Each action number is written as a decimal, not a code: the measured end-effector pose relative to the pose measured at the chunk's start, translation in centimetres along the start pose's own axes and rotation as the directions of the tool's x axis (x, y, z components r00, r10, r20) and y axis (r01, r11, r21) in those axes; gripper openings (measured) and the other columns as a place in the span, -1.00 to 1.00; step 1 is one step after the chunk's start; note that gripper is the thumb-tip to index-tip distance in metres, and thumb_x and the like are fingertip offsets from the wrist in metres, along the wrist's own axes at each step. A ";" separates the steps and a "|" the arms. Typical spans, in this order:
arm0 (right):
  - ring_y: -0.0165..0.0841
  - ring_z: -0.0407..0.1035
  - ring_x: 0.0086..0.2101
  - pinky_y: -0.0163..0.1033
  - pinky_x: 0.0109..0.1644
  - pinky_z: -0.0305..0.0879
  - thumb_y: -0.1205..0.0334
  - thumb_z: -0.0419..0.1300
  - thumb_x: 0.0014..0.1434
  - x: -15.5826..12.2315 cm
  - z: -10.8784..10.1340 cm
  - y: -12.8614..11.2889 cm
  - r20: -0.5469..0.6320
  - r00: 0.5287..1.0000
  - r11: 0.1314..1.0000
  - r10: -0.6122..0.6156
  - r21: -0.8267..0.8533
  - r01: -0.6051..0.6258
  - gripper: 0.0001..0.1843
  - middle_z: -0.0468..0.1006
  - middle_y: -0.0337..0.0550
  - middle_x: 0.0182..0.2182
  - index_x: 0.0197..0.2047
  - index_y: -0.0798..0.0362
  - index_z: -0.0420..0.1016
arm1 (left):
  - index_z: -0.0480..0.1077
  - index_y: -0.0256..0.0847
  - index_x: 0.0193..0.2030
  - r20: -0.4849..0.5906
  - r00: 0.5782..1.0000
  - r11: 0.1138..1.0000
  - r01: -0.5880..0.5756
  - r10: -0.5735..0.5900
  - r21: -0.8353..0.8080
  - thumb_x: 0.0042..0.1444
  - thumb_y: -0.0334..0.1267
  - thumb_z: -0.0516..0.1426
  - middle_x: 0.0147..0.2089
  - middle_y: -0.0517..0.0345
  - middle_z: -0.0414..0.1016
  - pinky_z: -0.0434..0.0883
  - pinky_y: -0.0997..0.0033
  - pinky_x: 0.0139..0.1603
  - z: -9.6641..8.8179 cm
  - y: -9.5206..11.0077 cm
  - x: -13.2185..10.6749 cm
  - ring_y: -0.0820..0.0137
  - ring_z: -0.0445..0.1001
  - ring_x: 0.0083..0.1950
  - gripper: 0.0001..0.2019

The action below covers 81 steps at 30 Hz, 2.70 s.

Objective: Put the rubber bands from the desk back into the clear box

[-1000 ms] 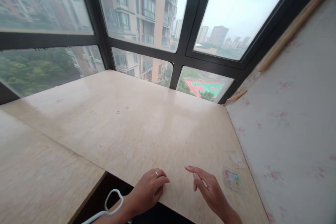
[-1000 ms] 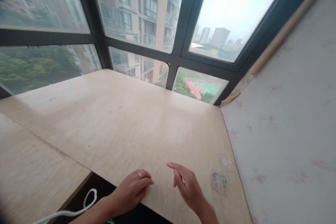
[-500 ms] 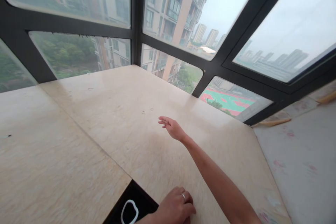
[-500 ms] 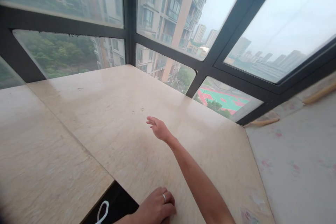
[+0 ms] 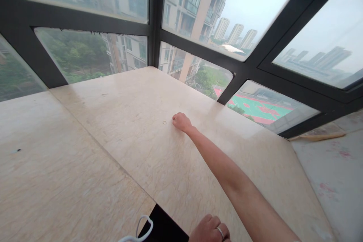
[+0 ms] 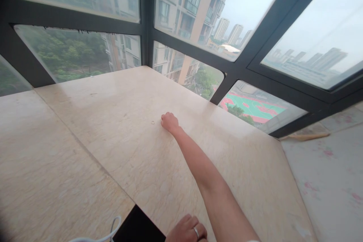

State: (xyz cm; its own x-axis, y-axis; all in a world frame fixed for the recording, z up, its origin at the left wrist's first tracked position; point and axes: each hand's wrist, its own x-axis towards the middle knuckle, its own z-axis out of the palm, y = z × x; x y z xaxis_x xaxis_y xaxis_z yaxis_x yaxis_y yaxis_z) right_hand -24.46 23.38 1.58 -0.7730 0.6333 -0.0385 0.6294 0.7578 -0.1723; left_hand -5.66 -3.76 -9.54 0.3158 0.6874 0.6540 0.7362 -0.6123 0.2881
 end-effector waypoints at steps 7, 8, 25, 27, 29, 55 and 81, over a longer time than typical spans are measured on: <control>-0.17 0.26 -0.01 -0.11 -0.03 0.24 0.45 -0.03 0.27 -1.3 -0.5 0.5 0.062 0.982 0.972 -0.180 -0.146 0.187 -0.71 0.48 0.15 -0.10 -0.22 0.18 0.53 | 0.27 -0.17 -0.53 -0.119 0.992 0.999 -0.044 0.046 0.024 -0.01 -0.29 0.29 -0.50 0.24 0.34 -0.01 0.34 -0.53 -1.4 -0.2 0.5 0.40 0.20 -0.48 -0.75; -0.17 0.26 -0.02 -0.11 -0.04 0.24 0.47 -0.04 0.26 -1.6 -0.5 0.6 0.066 0.978 0.968 -0.197 -0.145 0.205 -0.71 0.48 0.16 -0.11 -0.24 0.19 0.53 | 0.26 -0.18 -0.53 -0.120 0.991 0.998 -0.052 0.056 0.036 0.01 -0.29 0.28 -0.50 0.23 0.32 -0.02 0.34 -0.52 -1.6 -0.3 0.6 0.40 0.19 -0.49 -0.75; -0.46 0.35 -0.49 -0.32 -0.38 0.25 0.34 0.10 -0.03 -13.5 -1.5 4.7 -0.195 0.979 0.683 0.062 0.724 0.100 -0.96 0.49 -0.24 -0.40 -0.46 0.03 0.27 | 0.25 -0.22 -0.42 -0.002 0.994 0.992 -0.108 0.108 0.070 0.10 -0.36 0.12 -0.38 0.15 0.29 0.04 0.32 -0.42 -4.6 -0.2 1.1 0.39 0.18 -0.40 -0.88; -0.48 0.38 -0.54 -0.35 -0.47 0.24 0.32 0.07 -0.01 -15.8 -1.6 4.9 -0.179 0.977 0.513 0.116 0.853 0.095 -0.96 0.52 -0.21 -0.36 -0.45 0.03 0.24 | 0.26 -0.23 -0.40 0.040 0.996 0.997 -0.076 0.075 0.028 0.06 -0.40 0.11 -0.36 0.14 0.31 0.08 0.32 -0.40 -5.3 0.1 1.3 0.37 0.20 -0.38 -0.93; -0.47 0.41 -0.55 -0.35 -0.49 0.25 0.27 0.09 0.00 -18.2 -1.7 4.9 -0.161 0.974 0.336 0.160 0.937 0.099 -0.93 0.53 -0.21 -0.38 -0.44 0.02 0.22 | 0.28 -0.23 -0.36 0.093 0.995 0.999 -0.023 0.026 -0.032 0.02 -0.44 0.11 -0.31 0.11 0.35 0.13 0.31 -0.37 -6.1 0.4 1.7 0.35 0.23 -0.35 -0.93; -0.51 0.46 -0.51 -0.46 -0.43 0.35 0.29 0.43 -0.03 -33.9 -3.6 4.9 -0.077 0.803 -0.356 0.590 0.868 0.345 -0.78 0.61 -0.24 -0.46 -0.41 0.06 0.43 | 0.37 -0.21 -0.21 0.206 0.978 0.980 0.072 -0.032 -0.188 0.22 -0.48 -0.03 -0.21 0.03 0.41 0.30 0.31 -0.28 -8.0 0.7 2.7 0.32 0.32 -0.28 -0.82; -0.39 0.44 -0.32 -0.28 -0.27 0.36 0.04 0.25 0.16 -44.5 -2.0 7.8 -0.215 0.550 0.171 0.807 0.977 0.131 -0.77 0.55 -0.06 -0.11 -0.27 0.04 0.54 | 0.40 -0.19 -0.15 0.243 0.970 0.986 0.036 0.005 -0.161 0.28 -0.42 -0.03 -0.16 0.02 0.45 0.38 0.31 -0.18 -7.9 0.3 2.4 0.32 0.40 -0.21 -0.80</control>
State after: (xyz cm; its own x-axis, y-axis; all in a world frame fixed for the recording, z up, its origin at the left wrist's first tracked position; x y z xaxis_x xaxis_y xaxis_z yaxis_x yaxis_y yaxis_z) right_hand 15.02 1.38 3.90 0.1005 0.9936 0.0515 -0.0711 0.0588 -0.9957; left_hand -9.38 -5.40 -2.40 0.4551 0.7588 0.4659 0.6408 -0.6424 0.4204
